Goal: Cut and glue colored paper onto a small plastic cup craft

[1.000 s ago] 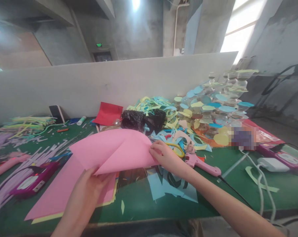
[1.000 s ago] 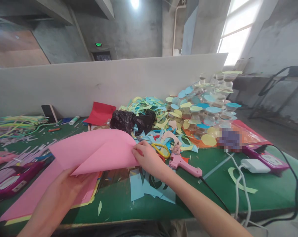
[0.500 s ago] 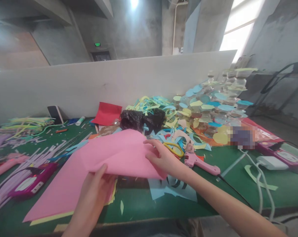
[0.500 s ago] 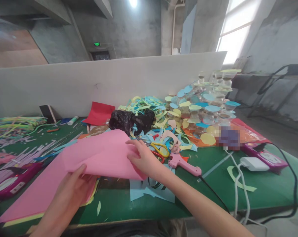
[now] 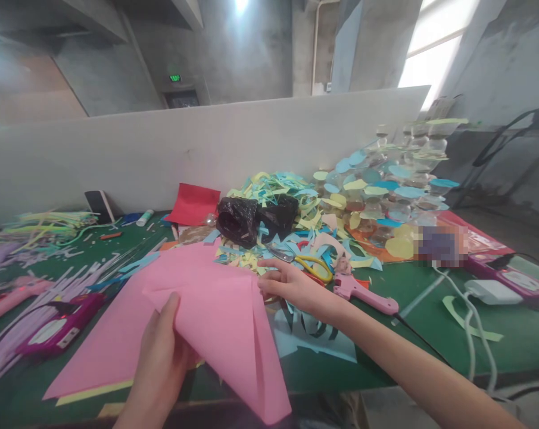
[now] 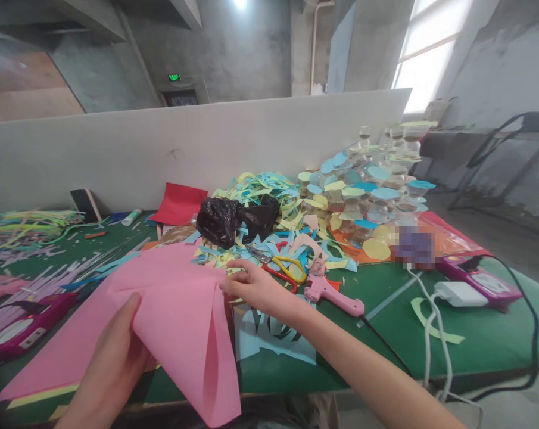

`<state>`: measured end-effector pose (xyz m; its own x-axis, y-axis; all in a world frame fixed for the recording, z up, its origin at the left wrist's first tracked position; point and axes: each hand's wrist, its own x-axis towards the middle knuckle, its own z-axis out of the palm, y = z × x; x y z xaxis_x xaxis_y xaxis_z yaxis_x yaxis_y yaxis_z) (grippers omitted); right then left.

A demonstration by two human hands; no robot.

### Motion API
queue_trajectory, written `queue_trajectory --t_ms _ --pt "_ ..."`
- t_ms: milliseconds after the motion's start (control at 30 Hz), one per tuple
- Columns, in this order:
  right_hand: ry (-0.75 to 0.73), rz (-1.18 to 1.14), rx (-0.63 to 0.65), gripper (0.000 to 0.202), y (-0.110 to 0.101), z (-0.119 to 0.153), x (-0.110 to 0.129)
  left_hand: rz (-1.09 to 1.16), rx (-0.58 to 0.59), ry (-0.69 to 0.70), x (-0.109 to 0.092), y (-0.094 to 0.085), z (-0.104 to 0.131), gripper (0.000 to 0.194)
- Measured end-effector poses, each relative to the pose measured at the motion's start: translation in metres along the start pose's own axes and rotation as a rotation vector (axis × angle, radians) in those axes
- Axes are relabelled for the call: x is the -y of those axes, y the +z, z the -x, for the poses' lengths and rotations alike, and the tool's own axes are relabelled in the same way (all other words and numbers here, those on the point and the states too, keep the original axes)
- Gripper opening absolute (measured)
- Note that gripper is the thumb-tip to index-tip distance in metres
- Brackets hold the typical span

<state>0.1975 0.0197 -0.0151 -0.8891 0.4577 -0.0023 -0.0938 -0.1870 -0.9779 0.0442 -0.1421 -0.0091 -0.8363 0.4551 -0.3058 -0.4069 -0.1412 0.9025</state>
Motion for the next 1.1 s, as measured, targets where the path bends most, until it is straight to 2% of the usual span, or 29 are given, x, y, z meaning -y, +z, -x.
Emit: queue_trajectory --t_ms 133,267,467,600,700,800,900,1100 --pt "-0.04 -0.023 0.023 0.05 0.0 0.0 -0.003 -0.134 -0.13 0.022 -0.004 0.003 0.003 0.037" --pt "-0.045 -0.082 0.022 0.058 0.002 0.0 -0.004 -0.15 -0.154 0.075 -0.001 0.003 0.002 0.046" --pt "-0.028 -0.17 0.027 0.069 0.003 0.001 0.001 -0.174 -0.159 0.055 0.002 -0.002 -0.002 0.047" --pt "-0.005 -0.121 0.108 0.054 0.002 -0.001 -0.002 -0.152 -0.12 0.158 0.003 -0.001 -0.002 0.046" --pt "-0.038 0.059 0.173 0.037 0.0 -0.001 -0.005 -0.164 -0.119 0.189 0.004 0.002 -0.001 0.044" --pt "-0.067 0.225 0.188 0.03 -0.002 0.001 -0.008 -0.191 -0.111 0.197 0.004 0.005 0.002 0.045" --pt "-0.077 0.296 0.153 0.029 -0.002 0.002 -0.007 -0.182 -0.098 0.159 0.003 0.008 0.007 0.047" --pt "-0.046 0.369 0.001 0.036 0.0 0.004 0.002 -0.093 -0.074 -0.048 0.001 0.018 0.022 0.048"
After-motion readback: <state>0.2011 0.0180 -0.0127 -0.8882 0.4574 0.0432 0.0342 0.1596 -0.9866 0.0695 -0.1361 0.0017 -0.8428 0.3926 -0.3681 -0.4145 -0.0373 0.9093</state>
